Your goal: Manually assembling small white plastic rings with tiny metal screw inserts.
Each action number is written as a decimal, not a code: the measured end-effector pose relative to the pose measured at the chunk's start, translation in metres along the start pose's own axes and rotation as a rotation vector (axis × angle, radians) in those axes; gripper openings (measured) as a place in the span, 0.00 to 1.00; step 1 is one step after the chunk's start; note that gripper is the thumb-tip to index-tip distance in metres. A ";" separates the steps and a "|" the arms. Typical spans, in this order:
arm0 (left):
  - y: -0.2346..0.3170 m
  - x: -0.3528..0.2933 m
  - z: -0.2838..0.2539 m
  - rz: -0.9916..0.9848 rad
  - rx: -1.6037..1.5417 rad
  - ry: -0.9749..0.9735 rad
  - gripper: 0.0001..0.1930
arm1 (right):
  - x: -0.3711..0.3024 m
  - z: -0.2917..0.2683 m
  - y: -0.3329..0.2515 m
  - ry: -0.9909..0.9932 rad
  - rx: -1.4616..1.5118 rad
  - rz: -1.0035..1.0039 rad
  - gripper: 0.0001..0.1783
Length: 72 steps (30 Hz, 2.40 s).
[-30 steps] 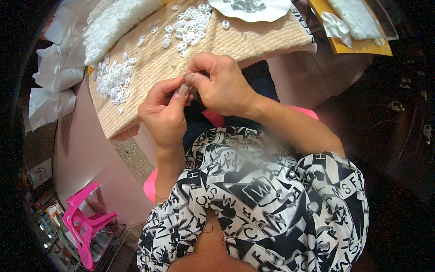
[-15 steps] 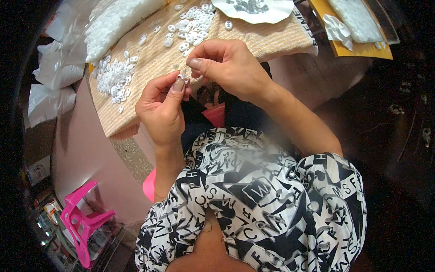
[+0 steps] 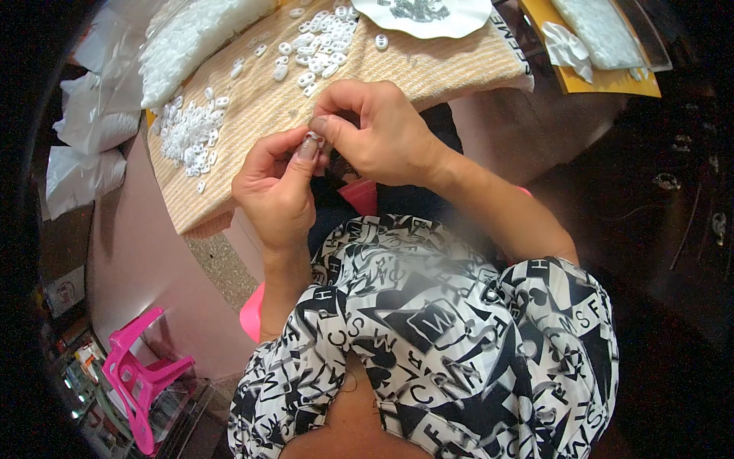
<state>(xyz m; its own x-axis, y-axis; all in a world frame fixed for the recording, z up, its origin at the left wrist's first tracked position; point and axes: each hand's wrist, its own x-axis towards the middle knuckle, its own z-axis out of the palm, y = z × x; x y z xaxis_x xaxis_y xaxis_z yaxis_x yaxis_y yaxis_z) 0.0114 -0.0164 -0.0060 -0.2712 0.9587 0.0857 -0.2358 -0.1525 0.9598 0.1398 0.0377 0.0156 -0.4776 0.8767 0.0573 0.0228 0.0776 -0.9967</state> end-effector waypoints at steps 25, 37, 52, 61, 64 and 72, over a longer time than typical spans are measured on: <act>-0.014 0.001 -0.004 0.076 0.037 0.082 0.04 | 0.003 0.010 0.009 0.057 -0.009 0.038 0.04; -0.006 0.030 -0.043 0.029 -0.115 0.270 0.07 | 0.060 -0.019 0.016 0.115 -0.803 -0.328 0.09; -0.002 0.028 -0.041 -0.036 -0.222 0.197 0.07 | 0.087 -0.002 0.015 -0.074 -0.989 -0.464 0.04; 0.001 0.023 -0.035 -0.146 -0.322 0.086 0.07 | 0.038 -0.014 0.008 -0.088 0.157 0.182 0.07; 0.003 0.020 -0.030 -0.173 -0.349 0.072 0.07 | 0.031 -0.016 0.008 -0.105 0.298 0.194 0.08; 0.004 0.012 -0.020 -0.197 -0.365 0.002 0.07 | 0.026 -0.025 0.017 -0.233 0.500 0.223 0.10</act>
<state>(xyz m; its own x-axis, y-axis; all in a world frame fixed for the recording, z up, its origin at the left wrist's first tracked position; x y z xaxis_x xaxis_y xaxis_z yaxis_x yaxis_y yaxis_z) -0.0119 -0.0101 -0.0062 -0.1894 0.9776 -0.0913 -0.5991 -0.0414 0.7996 0.1499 0.0740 0.0016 -0.6905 0.7143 -0.1145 -0.2443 -0.3792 -0.8925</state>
